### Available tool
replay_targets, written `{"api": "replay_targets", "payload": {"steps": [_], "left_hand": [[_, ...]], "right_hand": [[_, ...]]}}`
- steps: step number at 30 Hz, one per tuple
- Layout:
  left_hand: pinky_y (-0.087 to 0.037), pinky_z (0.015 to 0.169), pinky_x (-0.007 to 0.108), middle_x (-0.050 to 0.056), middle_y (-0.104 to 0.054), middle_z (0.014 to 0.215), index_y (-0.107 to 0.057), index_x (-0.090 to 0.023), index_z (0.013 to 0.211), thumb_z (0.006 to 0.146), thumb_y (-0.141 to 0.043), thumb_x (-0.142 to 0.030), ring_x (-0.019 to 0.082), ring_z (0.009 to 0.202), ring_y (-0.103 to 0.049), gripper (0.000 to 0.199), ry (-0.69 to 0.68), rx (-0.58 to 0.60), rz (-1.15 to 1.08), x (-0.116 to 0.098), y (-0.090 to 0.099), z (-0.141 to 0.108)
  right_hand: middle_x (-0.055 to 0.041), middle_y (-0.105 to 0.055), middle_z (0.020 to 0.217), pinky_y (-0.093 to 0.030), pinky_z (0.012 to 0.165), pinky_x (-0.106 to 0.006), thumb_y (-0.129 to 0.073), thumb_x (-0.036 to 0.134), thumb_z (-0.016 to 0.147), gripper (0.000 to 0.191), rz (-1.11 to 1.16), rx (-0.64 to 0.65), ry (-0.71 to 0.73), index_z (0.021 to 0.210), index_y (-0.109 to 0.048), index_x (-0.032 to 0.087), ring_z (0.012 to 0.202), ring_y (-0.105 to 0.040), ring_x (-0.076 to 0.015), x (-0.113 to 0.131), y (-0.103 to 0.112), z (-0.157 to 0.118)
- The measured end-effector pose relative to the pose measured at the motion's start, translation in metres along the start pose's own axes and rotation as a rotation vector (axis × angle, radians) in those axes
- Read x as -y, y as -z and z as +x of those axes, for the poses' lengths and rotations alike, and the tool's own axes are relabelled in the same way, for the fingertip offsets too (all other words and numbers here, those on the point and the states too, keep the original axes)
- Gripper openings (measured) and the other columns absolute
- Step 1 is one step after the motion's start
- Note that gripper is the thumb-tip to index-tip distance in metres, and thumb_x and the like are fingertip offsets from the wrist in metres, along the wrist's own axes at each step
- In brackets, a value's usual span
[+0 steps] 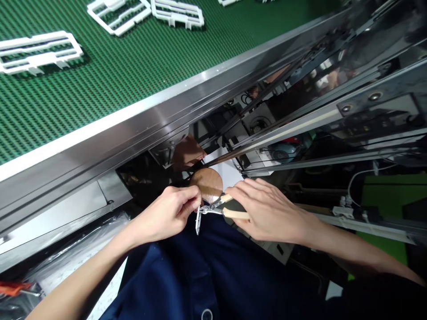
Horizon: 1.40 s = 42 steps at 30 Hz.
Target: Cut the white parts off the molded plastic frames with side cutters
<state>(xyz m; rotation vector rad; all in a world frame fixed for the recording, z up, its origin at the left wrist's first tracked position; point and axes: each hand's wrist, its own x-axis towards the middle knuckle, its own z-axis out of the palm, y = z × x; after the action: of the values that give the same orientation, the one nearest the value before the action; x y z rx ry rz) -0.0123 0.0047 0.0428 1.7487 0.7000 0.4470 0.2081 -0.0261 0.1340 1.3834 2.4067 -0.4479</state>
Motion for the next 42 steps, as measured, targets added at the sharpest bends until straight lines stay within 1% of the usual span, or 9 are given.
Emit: {"api": "replay_targets", "payload": {"steps": [6,11,16,18,21,24,27,30,42], "left_hand": [[-0.032,0.054,0.022,-0.001,-0.053,0.064,-0.054,-0.015,0.074,0.087,-0.046,-0.017,0.010,0.056,-0.043,0.015,0.031,-0.007,-0.052,0.001,-0.006,0.003],[-0.040,0.063,0.023,0.002,-0.058,0.076,-0.058,-0.015,0.088,0.089,-0.049,-0.028,0.014,0.068,-0.051,0.016,0.130,-0.099,-0.314,0.019,-0.021,-0.001],[-0.042,0.088,0.031,0.011,-0.057,0.114,-0.054,-0.016,0.108,0.084,-0.060,-0.026,0.022,0.103,-0.053,0.026,0.119,-0.113,-0.857,0.041,-0.043,-0.004],[-0.041,0.094,0.032,0.012,-0.054,0.121,-0.053,-0.017,0.111,0.082,-0.064,-0.022,0.024,0.112,-0.050,0.032,0.135,-0.118,-1.014,0.048,-0.051,-0.001],[-0.042,0.095,0.035,0.013,-0.056,0.119,-0.054,-0.016,0.113,0.086,-0.059,-0.022,0.025,0.110,-0.053,0.029,0.232,-0.173,-1.216,0.053,-0.055,0.005],[-0.048,0.090,0.042,0.015,-0.059,0.113,-0.057,-0.012,0.115,0.092,-0.046,-0.030,0.026,0.102,-0.057,0.031,0.276,-0.217,-1.403,0.052,-0.049,0.011],[-0.054,0.075,0.035,0.016,-0.061,0.107,-0.060,-0.008,0.114,0.095,-0.038,-0.033,0.024,0.091,-0.059,0.038,0.306,-0.221,-1.466,0.046,-0.040,0.017],[-0.054,0.067,0.030,0.018,-0.061,0.107,-0.059,-0.006,0.116,0.096,-0.035,-0.032,0.022,0.088,-0.059,0.041,0.327,-0.199,-1.482,0.039,-0.034,0.020],[-0.052,0.063,0.028,0.017,-0.062,0.102,-0.060,-0.006,0.117,0.094,-0.040,-0.034,0.021,0.083,-0.057,0.041,0.355,-0.202,-1.456,0.033,-0.029,0.024]], "right_hand": [[-0.0031,-0.057,0.074,-0.023,0.057,-0.030,-0.053,0.030,0.081,0.011,-0.165,0.007,0.040,0.083,-0.055,0.019,0.067,-0.053,-0.0170,0.004,0.011,0.005],[-0.0002,-0.056,0.060,-0.016,0.052,-0.028,-0.052,0.031,0.080,0.013,-0.031,0.068,-0.032,0.076,-0.056,0.020,0.049,-0.046,-0.0123,-0.013,0.003,0.013],[0.0027,-0.053,0.058,-0.027,0.052,-0.023,-0.047,0.040,0.085,0.027,0.341,0.116,-0.277,0.069,-0.054,0.020,0.052,-0.044,-0.0097,-0.037,-0.023,0.016],[0.0038,-0.052,0.058,-0.029,0.052,-0.022,-0.047,0.042,0.084,0.026,0.429,0.108,-0.341,0.071,-0.054,0.020,0.053,-0.045,-0.0096,-0.043,-0.032,0.015],[0.0030,-0.057,0.067,-0.035,0.056,-0.023,-0.049,0.039,0.084,0.019,0.456,0.047,-0.407,0.085,-0.057,0.022,0.059,-0.051,-0.0114,-0.045,-0.038,0.013],[-0.0006,-0.063,0.088,-0.041,0.067,-0.026,-0.050,0.036,0.084,0.021,0.421,-0.048,-0.401,0.099,-0.056,0.023,0.076,-0.057,-0.0145,-0.043,-0.041,0.014],[-0.0042,-0.062,0.100,-0.042,0.078,-0.029,-0.052,0.037,0.083,0.027,0.355,-0.129,-0.338,0.105,-0.055,0.021,0.089,-0.057,-0.0175,-0.040,-0.042,0.017],[-0.0045,-0.062,0.099,-0.042,0.078,-0.030,-0.053,0.039,0.082,0.028,0.284,-0.164,-0.285,0.103,-0.056,0.022,0.090,-0.057,-0.0188,-0.037,-0.041,0.022],[0.0000,-0.064,0.087,-0.033,0.061,-0.025,-0.056,0.037,0.078,0.026,0.180,-0.189,-0.151,0.101,-0.058,0.023,0.072,-0.058,-0.0141,-0.043,-0.035,0.034]]}}
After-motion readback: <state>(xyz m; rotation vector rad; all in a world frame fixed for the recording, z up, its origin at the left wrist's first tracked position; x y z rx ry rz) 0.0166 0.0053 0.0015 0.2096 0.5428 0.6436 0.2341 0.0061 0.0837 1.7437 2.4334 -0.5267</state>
